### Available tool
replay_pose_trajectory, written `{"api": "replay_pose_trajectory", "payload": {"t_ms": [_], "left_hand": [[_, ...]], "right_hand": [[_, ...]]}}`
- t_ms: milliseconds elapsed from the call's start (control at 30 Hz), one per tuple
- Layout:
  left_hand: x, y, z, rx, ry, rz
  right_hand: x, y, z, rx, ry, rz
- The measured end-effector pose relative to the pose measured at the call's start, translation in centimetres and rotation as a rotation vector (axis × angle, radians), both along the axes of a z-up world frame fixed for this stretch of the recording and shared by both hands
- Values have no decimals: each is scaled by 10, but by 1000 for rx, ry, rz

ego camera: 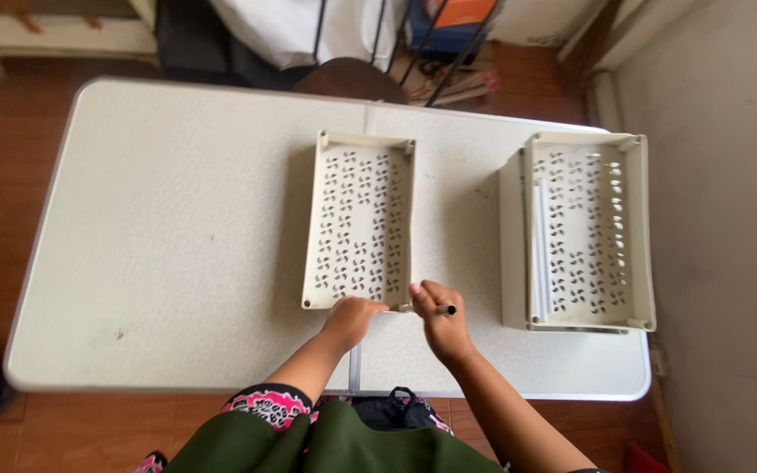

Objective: The person assembles a small white plastic storage unit by inserting white rods into perforated panels and connecting them into a box-like frame on a table.

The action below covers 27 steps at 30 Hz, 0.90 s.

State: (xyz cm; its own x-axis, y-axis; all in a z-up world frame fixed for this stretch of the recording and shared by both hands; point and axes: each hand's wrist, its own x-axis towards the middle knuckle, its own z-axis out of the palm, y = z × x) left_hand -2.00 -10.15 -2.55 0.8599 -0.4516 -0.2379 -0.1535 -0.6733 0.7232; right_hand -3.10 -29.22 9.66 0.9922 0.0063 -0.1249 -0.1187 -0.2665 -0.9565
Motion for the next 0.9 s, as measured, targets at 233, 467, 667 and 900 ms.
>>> {"api": "replay_pose_trajectory", "payload": {"t_ms": [233, 467, 667, 900], "left_hand": [[3, -3, -4, 14, 62, 15], [2, 15, 27, -155, -333, 23], [9, 64, 38, 133, -333, 661], [7, 90, -5, 144, 120, 707]], "right_hand": [[10, -93, 1, -293, -389, -57], [49, -240, -64, -894, 43, -470], [38, -244, -88, -985, 223, -446], [56, -232, -62, -1053, 331, -434]]}}
